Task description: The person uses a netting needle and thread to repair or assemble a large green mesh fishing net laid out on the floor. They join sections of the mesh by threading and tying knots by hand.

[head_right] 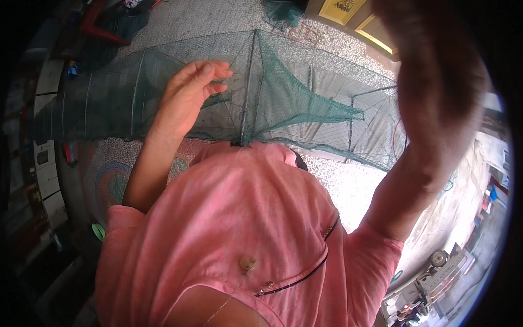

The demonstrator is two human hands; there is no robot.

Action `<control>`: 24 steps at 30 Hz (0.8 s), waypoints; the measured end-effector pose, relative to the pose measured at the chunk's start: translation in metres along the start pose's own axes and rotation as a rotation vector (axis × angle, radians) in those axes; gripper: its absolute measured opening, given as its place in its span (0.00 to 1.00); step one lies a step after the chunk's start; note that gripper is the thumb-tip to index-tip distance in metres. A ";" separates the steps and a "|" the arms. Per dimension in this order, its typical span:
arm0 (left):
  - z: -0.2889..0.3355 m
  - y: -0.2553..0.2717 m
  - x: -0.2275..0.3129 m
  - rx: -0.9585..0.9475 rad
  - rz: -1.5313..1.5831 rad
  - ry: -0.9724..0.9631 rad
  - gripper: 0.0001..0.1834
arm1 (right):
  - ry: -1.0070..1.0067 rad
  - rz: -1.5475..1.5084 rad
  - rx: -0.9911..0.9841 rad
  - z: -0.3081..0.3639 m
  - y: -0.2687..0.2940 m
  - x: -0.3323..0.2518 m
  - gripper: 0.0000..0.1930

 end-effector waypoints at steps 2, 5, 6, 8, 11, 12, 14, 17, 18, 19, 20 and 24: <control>0.000 0.008 0.003 0.025 0.064 0.073 0.09 | -0.086 0.115 -0.152 0.002 -0.076 0.000 0.06; -0.005 0.012 0.002 -0.002 0.030 0.092 0.08 | -0.121 0.426 -0.264 0.026 -0.108 0.030 0.04; -0.006 0.013 0.001 -0.007 0.003 0.078 0.08 | -0.204 0.413 -0.247 0.032 -0.114 0.037 0.03; -0.005 0.013 -0.002 -0.032 -0.054 0.064 0.08 | -0.201 0.493 -0.283 0.038 -0.120 0.041 0.02; 0.000 0.007 -0.005 -0.076 -0.133 0.062 0.09 | -0.203 0.575 -0.310 0.048 -0.129 0.048 0.03; 0.000 0.005 -0.005 -0.076 -0.152 0.058 0.10 | -0.206 0.596 -0.318 0.049 -0.131 0.050 0.04; 0.002 0.004 -0.006 -0.056 -0.236 0.038 0.10 | -0.206 0.592 -0.316 0.051 -0.136 0.051 0.04; 0.004 0.003 -0.016 -0.068 -0.344 0.029 0.10 | -0.258 0.484 -0.270 0.054 -0.144 0.055 0.05; 0.003 0.003 -0.018 -0.082 -0.349 0.051 0.10 | -0.314 0.425 -0.242 0.056 -0.146 0.057 0.05; 0.002 0.005 -0.017 -0.077 -0.327 0.054 0.10 | -0.369 0.366 -0.214 0.058 -0.148 0.060 0.05; 0.002 0.007 -0.016 -0.071 -0.303 0.056 0.10 | -0.389 0.256 -0.190 0.057 -0.151 0.061 0.09; 0.003 0.020 -0.015 0.028 -0.141 0.110 0.10 | -0.345 0.054 -0.073 0.045 -0.173 0.052 0.15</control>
Point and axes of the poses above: each hand's wrist, its own z-axis away from the middle knuckle, its own y-axis out of the back of the hand, x = y × z, the point moved 2 cm from there along -z, towards the middle knuckle, and after that the axes turned 3 degrees about y, right-handed, at the moved point
